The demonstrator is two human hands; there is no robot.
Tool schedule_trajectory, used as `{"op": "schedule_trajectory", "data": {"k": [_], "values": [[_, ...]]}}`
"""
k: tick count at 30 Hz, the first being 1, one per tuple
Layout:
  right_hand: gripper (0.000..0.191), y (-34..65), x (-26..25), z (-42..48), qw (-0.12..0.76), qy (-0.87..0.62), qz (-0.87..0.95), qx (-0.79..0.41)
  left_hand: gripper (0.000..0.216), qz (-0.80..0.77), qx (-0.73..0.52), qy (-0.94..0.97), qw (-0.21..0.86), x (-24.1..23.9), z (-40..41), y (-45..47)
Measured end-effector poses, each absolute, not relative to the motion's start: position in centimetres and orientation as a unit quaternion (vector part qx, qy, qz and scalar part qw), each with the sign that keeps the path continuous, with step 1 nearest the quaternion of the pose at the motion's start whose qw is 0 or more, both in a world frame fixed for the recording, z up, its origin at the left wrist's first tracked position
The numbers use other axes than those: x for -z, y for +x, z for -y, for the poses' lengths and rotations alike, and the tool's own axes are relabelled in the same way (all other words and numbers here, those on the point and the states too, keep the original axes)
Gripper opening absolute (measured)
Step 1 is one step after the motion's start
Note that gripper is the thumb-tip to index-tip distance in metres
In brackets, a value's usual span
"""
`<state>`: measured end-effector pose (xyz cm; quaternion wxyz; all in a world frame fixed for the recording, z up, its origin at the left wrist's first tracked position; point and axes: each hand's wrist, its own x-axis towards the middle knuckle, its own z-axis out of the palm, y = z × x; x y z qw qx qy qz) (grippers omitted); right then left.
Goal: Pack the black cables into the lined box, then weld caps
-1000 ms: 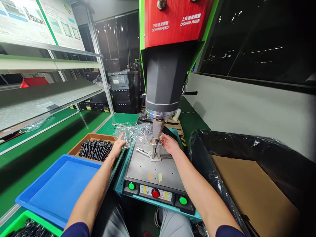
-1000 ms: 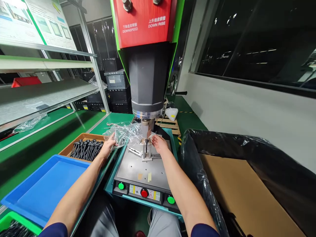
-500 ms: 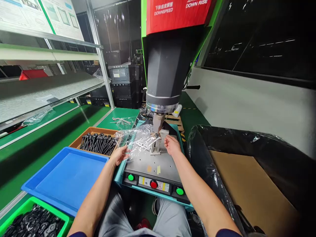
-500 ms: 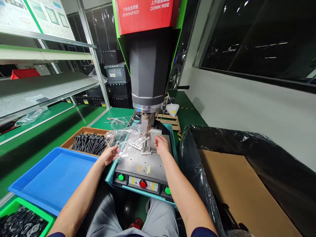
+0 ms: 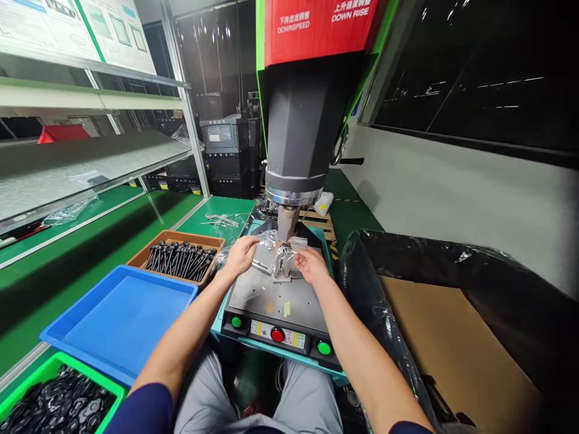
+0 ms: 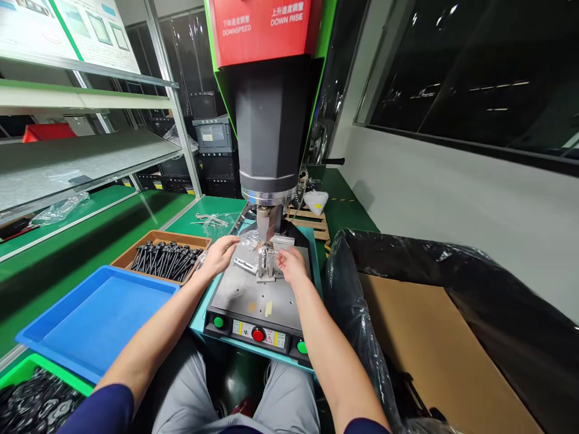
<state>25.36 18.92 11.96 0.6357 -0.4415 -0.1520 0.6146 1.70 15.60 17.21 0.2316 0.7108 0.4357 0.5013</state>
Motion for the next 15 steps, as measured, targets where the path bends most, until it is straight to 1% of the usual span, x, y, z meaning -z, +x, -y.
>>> {"op": "schedule_trajectory", "data": {"k": [1,3,6,9,15], "values": [[0.042,25.2,-11.9,-18.9,0.635,-0.444,0.148,-0.615,0.026,-0.43,-0.474,0.726,0.251,-17.4,-17.7,2.5],[0.042,25.1,-11.8,-18.7,0.638,-0.439,0.142,-0.616,0.038,-0.456,-0.375,0.748,0.304,-17.4,-21.4,3.6],[0.043,25.7,-11.5,-18.4,0.646,-0.422,0.147,-0.619,0.056,-0.49,-0.274,0.753,0.343,-16.7,-24.8,4.4],[0.045,26.8,-11.1,-18.1,0.646,-0.42,0.168,-0.615,0.065,-0.498,-0.246,0.757,0.344,-15.5,-25.9,5.0],[0.053,27.4,-10.6,-17.6,0.648,-0.436,0.233,-0.579,0.07,-0.502,-0.223,0.771,0.321,-13.5,-26.2,5.4]]}}
